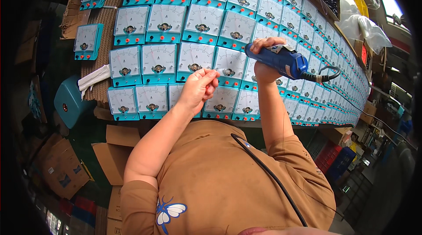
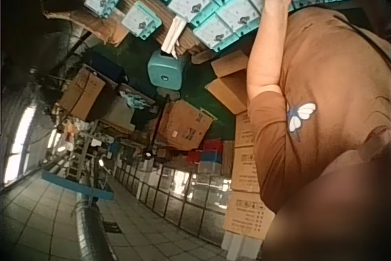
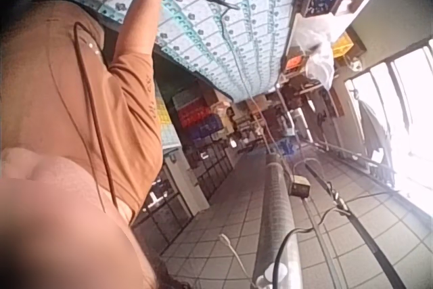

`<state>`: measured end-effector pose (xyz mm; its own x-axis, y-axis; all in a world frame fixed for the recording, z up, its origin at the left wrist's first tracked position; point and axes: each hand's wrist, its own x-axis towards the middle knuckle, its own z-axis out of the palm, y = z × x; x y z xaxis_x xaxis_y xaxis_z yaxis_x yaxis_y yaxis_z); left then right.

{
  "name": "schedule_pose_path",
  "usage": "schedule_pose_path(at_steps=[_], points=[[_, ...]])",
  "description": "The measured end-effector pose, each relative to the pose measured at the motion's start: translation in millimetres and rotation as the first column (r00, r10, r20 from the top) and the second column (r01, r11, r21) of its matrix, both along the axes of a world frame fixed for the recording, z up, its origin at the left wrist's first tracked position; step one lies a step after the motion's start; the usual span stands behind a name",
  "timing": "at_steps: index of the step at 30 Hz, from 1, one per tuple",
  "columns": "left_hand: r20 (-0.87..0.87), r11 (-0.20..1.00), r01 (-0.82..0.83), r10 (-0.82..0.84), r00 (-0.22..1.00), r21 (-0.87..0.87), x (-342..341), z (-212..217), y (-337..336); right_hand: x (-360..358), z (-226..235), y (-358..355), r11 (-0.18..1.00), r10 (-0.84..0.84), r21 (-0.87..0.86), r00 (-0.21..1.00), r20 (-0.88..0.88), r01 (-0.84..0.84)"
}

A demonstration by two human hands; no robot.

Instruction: Assembling small electronic meters using an electric screwdriver at a workbench.

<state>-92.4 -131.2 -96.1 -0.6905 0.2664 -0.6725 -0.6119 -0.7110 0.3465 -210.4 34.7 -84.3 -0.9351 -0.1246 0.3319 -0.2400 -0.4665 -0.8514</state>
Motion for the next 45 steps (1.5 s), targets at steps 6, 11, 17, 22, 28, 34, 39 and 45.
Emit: schedule_pose_path(at_steps=[6,11,17,22,28,34,39,45], points=[[-0.010,0.999,0.015,-0.015,1.000,0.031,0.0,-2.7,11.1,-3.7,-3.8,7.1,0.999,-0.051,-0.001,0.998,0.022,0.051],[-0.026,0.997,-0.034,0.032,0.999,-0.070,4.3,-2.4,21.9,-17.2,0.2,20.3,0.994,-0.005,-0.111,0.999,0.041,0.009],[0.023,0.950,-0.312,0.311,0.950,0.007,11.7,2.0,33.8,-19.7,36.5,29.4,0.812,0.442,-0.527,0.853,0.277,-0.250],[0.012,0.923,-0.380,0.381,0.924,-0.061,31.8,13.5,30.1,17.6,44.9,-9.8,0.807,0.548,-0.469,0.751,0.368,-0.359],[0.043,0.925,-0.372,0.370,0.928,0.078,78.4,14.6,-19.8,69.6,52.8,-60.1,0.796,0.585,-0.465,0.689,0.429,-0.387],[-0.012,0.897,-0.443,0.443,0.897,-0.010,122.8,17.5,-82.2,110.5,64.6,-129.9,0.866,0.485,-0.424,0.647,0.589,-0.263],[-0.044,0.816,-0.569,0.568,0.822,-0.106,142.0,13.8,-119.7,114.6,55.0,-199.7,0.801,0.583,-0.324,0.779,0.231,-0.503],[-0.065,0.838,-0.546,0.545,0.836,-0.002,178.6,-3.0,-162.3,119.5,30.1,-257.5,0.875,0.482,-0.085,0.874,0.059,-0.477]])
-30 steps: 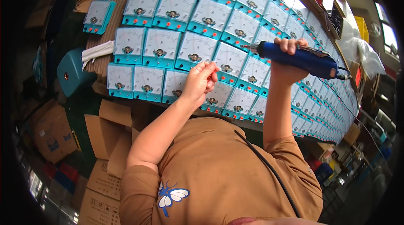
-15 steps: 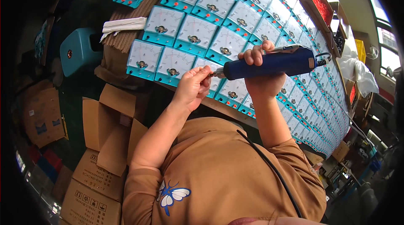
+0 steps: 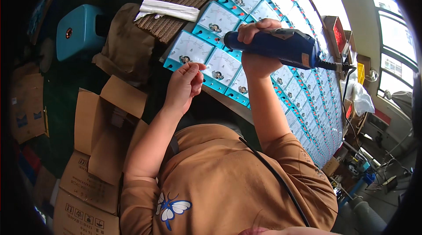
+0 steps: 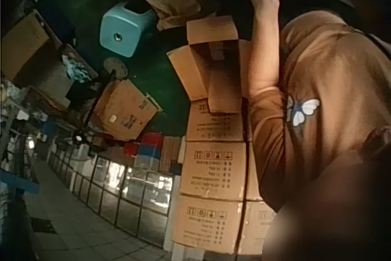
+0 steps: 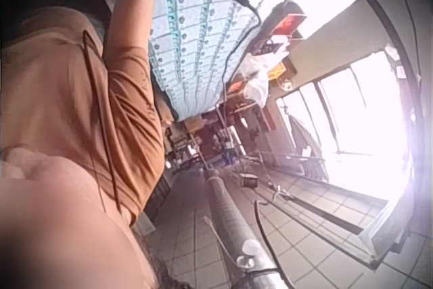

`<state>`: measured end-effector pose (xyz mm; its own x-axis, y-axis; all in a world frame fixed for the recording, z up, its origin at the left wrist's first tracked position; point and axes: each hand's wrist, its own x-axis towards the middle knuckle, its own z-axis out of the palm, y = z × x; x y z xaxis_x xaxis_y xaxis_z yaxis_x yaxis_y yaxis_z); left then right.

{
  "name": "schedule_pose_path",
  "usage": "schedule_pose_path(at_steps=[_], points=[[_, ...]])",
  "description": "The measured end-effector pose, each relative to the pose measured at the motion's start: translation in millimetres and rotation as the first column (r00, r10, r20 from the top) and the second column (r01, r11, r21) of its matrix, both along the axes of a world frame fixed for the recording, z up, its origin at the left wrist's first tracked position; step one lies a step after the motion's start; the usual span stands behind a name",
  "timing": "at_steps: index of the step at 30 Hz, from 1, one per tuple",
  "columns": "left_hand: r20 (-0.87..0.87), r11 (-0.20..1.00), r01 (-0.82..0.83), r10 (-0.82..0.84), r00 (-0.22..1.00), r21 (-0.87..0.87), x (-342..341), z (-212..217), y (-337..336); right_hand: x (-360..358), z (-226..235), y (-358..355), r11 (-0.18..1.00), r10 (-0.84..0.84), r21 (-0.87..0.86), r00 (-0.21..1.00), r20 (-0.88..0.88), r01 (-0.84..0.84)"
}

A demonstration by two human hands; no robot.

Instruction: Assembling small electronic meters using an electric screwdriver at a workbench.

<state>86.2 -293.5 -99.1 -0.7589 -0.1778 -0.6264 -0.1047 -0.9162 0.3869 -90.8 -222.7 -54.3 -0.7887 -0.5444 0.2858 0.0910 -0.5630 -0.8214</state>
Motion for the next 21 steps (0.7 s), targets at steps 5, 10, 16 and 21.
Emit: schedule_pose_path(at_steps=[5,10,16,21], points=[[0.071,0.917,-0.112,0.150,0.986,-0.383,4.7,-2.5,-38.7,4.1,-12.2,-12.9,0.997,-0.039,0.067,0.999,0.016,0.038],[0.224,0.598,0.183,-0.007,0.975,-0.780,2.1,-39.5,-71.9,7.5,-20.3,-22.8,0.997,0.020,0.077,1.000,-0.014,-0.018],[0.129,0.773,0.117,-0.046,0.991,-0.623,-1.1,-22.9,-76.4,11.0,-26.1,-28.9,0.994,0.065,0.093,0.997,-0.033,-0.062],[0.056,0.917,-0.026,0.053,0.997,-0.398,5.3,-3.7,-66.6,19.2,-24.5,-38.0,0.978,0.103,0.187,0.993,-0.055,-0.092]])
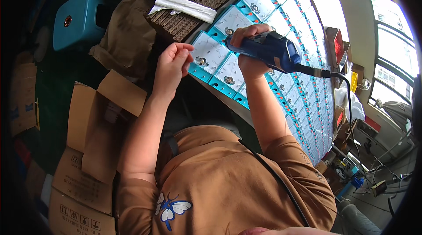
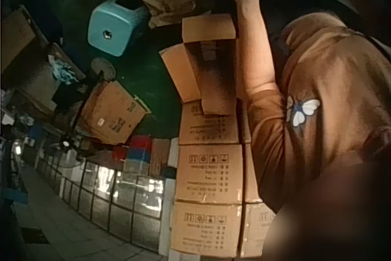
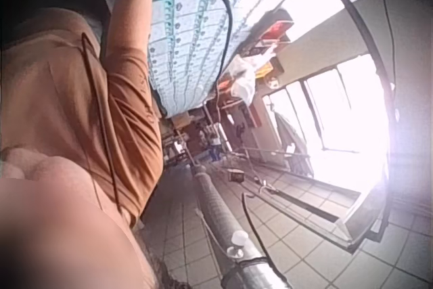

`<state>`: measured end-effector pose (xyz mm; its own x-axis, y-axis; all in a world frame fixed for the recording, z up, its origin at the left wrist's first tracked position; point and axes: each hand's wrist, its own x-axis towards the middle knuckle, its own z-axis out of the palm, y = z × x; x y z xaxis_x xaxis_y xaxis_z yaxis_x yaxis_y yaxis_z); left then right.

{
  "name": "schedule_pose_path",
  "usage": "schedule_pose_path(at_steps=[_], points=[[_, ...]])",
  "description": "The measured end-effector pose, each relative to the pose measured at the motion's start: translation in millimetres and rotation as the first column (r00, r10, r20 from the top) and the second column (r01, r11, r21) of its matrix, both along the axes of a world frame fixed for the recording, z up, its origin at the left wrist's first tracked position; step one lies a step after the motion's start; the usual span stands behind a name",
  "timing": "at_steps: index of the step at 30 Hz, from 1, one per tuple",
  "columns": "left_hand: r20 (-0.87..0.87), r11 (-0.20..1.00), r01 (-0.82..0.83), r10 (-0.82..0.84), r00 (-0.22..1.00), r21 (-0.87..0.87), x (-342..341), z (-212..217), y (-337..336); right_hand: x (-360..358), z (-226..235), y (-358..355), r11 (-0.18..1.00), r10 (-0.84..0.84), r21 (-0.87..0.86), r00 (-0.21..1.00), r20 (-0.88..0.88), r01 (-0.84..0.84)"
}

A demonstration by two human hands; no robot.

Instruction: Assembling small electronic meters using an electric screwdriver at a workbench.

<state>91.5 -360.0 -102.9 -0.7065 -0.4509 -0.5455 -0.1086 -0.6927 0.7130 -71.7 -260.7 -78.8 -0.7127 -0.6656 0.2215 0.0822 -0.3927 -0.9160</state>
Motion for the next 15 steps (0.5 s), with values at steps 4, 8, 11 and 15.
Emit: schedule_pose_path(at_steps=[4,8,11,15], points=[[-0.092,0.992,0.016,-0.004,0.996,0.126,3.7,-1.2,9.4,0.6,1.7,1.3,0.994,-0.106,-0.024,0.993,0.056,0.108],[-0.159,0.956,0.045,0.002,0.987,0.291,-3.5,-1.6,23.0,-17.5,5.8,7.5,0.981,-0.136,-0.126,0.987,0.086,0.146],[-0.085,0.917,-0.004,0.041,0.995,0.398,-11.1,-1.1,31.8,-25.7,30.2,24.6,0.951,-0.197,-0.193,0.954,0.224,0.242],[-0.100,0.885,-0.012,0.066,0.993,0.466,-31.2,4.7,51.0,-15.8,58.1,53.1,0.955,0.120,-0.297,0.903,0.412,0.009]])
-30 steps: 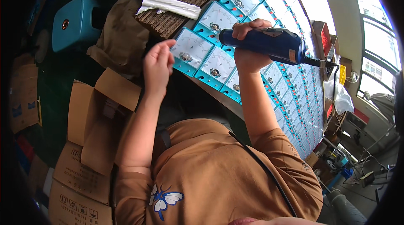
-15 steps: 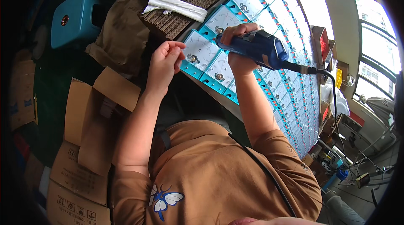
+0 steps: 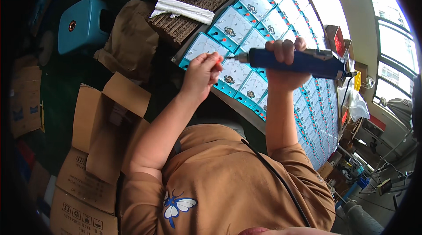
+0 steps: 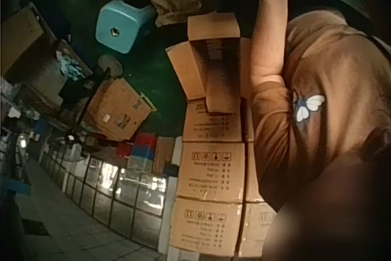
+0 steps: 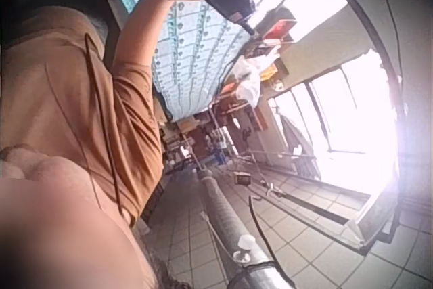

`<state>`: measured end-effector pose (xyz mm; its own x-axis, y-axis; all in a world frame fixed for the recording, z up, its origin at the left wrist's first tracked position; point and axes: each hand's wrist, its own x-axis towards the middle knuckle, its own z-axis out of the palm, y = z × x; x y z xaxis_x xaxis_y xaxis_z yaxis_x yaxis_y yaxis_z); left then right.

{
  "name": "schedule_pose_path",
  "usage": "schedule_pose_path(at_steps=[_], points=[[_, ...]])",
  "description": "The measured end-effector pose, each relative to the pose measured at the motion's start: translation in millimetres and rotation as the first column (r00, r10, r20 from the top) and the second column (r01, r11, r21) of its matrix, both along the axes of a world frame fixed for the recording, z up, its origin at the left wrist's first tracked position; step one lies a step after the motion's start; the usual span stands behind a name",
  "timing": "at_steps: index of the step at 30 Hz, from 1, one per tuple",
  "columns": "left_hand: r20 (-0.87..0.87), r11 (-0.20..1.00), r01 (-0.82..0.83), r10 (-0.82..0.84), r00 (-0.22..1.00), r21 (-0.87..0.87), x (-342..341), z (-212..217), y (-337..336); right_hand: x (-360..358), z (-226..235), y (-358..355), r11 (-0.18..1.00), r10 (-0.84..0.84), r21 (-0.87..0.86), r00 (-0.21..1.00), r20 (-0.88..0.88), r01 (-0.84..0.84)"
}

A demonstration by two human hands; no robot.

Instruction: Assembling small electronic meters using an electric screwdriver at a workbench.

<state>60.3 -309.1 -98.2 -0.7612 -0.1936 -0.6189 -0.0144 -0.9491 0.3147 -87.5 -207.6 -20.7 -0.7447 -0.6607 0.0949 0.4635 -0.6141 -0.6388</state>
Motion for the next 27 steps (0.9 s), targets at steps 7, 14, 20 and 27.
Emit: schedule_pose_path(at_steps=[7,14,20,27], points=[[0.022,0.981,0.134,-0.132,0.991,-0.142,-10.7,6.3,9.3,4.5,-9.4,12.4,0.994,-0.058,0.089,0.998,-0.012,0.059],[0.018,0.982,0.113,-0.111,0.994,-0.154,3.9,-16.3,0.9,-12.3,-42.7,-4.1,0.951,-0.168,0.181,0.908,-0.384,0.252],[0.059,0.983,0.101,-0.093,0.994,-0.151,11.9,-13.5,6.5,-7.8,-58.2,-11.5,0.964,-0.131,0.171,0.923,-0.361,0.204],[0.041,0.976,0.121,-0.115,0.992,-0.183,11.0,-6.6,8.3,14.1,-62.0,-20.2,0.949,-0.022,0.275,0.902,-0.432,0.155]])
